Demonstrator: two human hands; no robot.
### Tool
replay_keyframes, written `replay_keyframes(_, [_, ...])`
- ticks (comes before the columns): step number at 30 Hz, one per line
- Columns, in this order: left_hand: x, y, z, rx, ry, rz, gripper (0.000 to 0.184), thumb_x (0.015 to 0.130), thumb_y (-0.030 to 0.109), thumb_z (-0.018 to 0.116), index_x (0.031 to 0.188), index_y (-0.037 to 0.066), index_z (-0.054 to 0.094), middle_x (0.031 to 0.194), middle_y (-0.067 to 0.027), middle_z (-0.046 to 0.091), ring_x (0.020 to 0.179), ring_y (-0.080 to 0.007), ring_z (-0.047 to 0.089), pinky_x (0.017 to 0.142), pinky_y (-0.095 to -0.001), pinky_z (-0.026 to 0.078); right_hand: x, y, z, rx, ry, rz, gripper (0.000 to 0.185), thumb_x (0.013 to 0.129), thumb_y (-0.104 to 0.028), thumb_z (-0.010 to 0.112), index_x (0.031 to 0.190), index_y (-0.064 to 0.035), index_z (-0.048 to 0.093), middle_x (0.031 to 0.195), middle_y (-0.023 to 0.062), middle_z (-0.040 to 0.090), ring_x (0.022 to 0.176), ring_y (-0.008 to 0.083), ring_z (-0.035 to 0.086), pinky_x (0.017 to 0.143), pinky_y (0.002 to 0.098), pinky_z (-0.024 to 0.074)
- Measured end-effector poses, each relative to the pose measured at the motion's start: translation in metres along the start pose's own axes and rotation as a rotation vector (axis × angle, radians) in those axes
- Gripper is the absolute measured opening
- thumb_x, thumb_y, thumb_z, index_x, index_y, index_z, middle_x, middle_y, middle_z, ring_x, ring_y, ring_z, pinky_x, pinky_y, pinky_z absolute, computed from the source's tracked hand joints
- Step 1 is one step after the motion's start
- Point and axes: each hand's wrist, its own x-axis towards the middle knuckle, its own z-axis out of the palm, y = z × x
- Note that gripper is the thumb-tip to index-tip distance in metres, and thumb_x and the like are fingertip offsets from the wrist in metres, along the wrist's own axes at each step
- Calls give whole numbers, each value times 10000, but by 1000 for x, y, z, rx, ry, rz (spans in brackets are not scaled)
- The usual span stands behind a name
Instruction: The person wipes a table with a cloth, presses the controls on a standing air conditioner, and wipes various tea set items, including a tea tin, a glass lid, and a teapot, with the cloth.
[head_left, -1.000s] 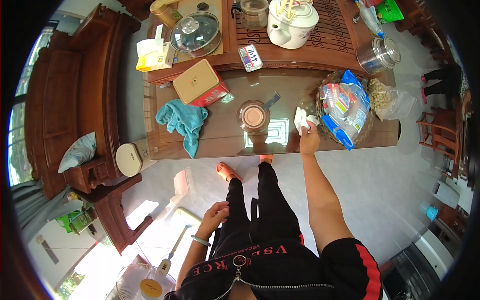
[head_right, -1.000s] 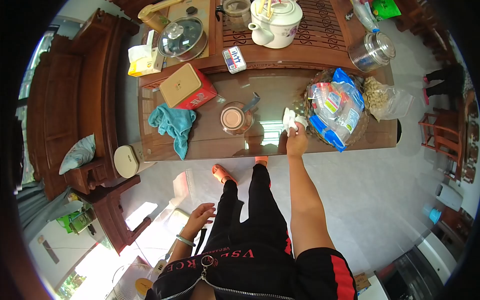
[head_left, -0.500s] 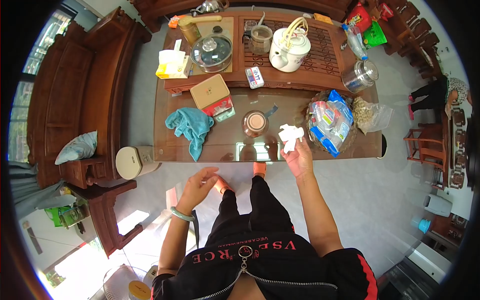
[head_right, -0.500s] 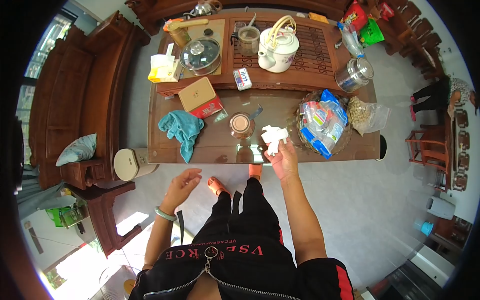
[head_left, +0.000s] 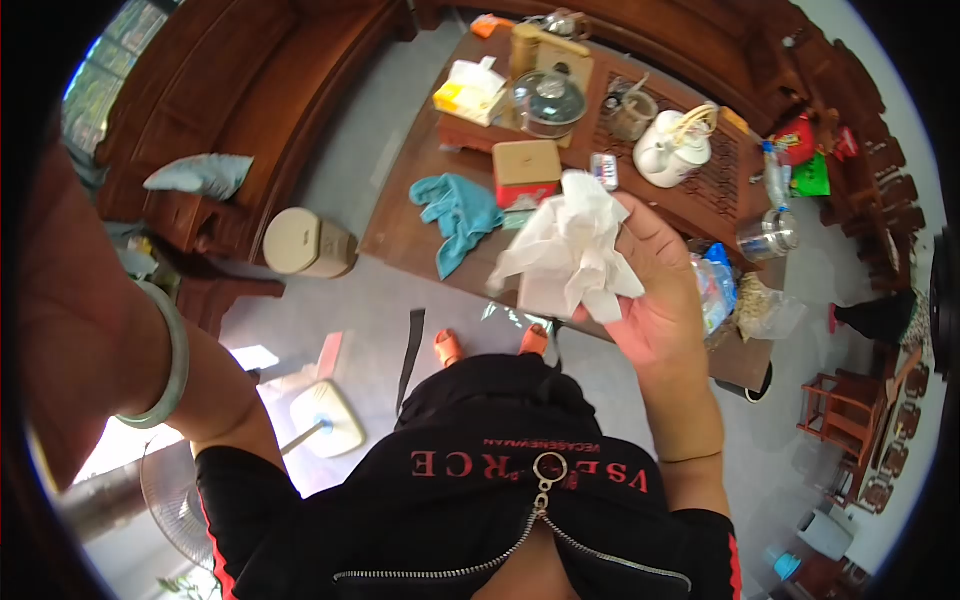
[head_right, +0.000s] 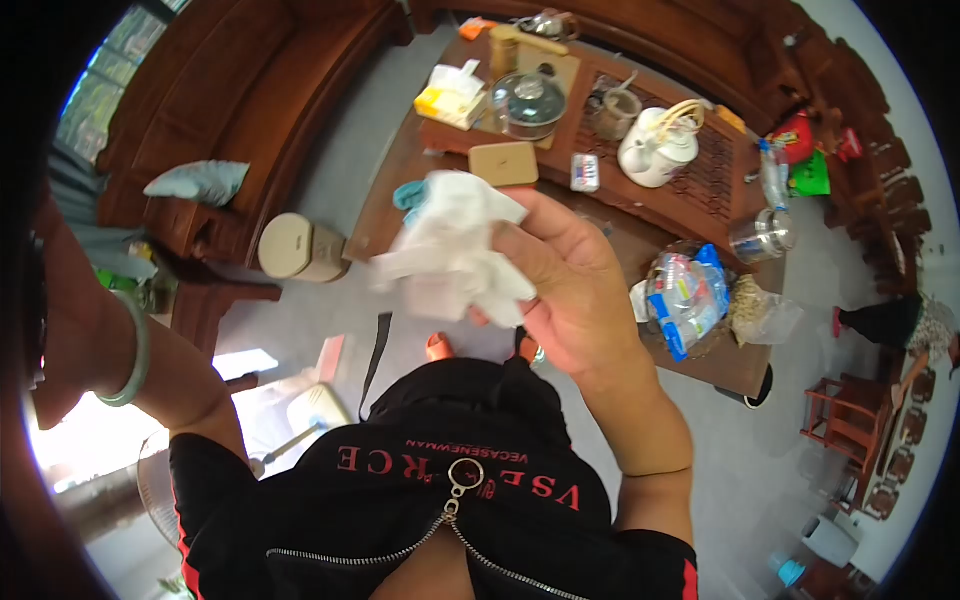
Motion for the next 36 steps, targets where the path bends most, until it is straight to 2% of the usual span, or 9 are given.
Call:
replay_keyframes(1, [3,4,-8,44,-9,83,273,864,-25,403,1044,-65,605,998,-225,627,911,-296,617,833,-409,514,4,0,23,39,-46,47,297,948,-150,616,1192,16,582,998,81,681,814,133,667,640,304,573])
replay_keyframes(4, [6,21,-21,140,-15,210,275,868,-17,404,1050,-59,606,1008,-226,625,921,-299,614,837,-414,512,15,6,69,-14,-185,168,481,939,-227,621,1304,51,477,1107,172,652,856,258,705,548,395,622])
replay_keyframes(10, [1,45,-38,268,-4,289,278,875,-1,405,1061,-48,606,1028,-227,619,940,-305,609,845,-423,508,28,3,103,-49,-320,273,421,944,-220,591,1262,33,482,1069,156,643,824,247,681,537,379,600])
replay_keyframes(18, [-6,57,-61,366,-25,307,283,885,21,408,1077,-32,608,1054,-228,612,965,-314,601,855,-436,502,36,-21,107,-98,-354,297,343,950,-209,551,1206,10,488,1018,134,630,781,231,649,522,357,570])
replay_keyframes(36, [-20,75,-82,448,-50,314,294,907,69,412,1113,2,610,1114,-230,596,1022,-333,585,879,-464,490,48,-67,105,-158,-361,170,189,965,-187,461,1080,-42,503,903,86,601,685,195,578,489,309,502])
